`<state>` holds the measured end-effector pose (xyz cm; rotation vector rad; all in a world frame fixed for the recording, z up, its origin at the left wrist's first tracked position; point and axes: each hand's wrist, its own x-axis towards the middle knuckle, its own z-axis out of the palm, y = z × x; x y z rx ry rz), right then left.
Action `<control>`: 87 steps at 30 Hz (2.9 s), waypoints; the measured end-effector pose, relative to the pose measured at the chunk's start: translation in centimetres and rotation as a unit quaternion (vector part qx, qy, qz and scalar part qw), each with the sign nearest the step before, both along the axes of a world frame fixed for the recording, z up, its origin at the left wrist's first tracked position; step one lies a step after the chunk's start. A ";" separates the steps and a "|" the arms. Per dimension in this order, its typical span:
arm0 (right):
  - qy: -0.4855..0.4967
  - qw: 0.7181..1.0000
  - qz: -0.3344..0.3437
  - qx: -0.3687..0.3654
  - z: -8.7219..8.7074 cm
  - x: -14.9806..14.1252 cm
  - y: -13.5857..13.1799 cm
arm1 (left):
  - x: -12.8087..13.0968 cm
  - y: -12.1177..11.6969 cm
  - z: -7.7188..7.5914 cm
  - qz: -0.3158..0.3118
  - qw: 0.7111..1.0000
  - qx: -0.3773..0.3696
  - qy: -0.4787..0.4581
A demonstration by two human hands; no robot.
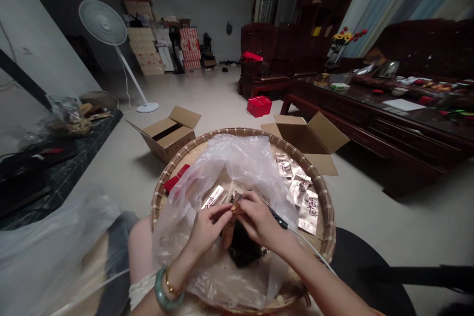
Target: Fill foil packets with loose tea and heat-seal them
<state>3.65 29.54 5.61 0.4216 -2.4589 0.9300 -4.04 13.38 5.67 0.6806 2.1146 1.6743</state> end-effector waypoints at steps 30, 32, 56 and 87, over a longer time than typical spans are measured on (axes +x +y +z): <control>0.128 0.987 0.020 0.090 1.3 0.2 -1.0 | 0.4 0.5 -0.5 -0.036 0.971 0.091 -0.219; 0.117 0.988 0.039 0.088 1.3 0.1 -0.9 | 0.3 0.6 -0.3 -0.060 0.973 0.072 -0.211; -0.335 0.903 0.156 -0.220 -0.6 -0.9 -0.4 | -1.9 0.7 0.1 -0.112 0.972 -0.087 0.185; -0.448 0.889 -0.092 0.014 -2.9 2.1 1.0 | -2.7 -1.3 -3.3 0.112 0.962 -0.100 0.228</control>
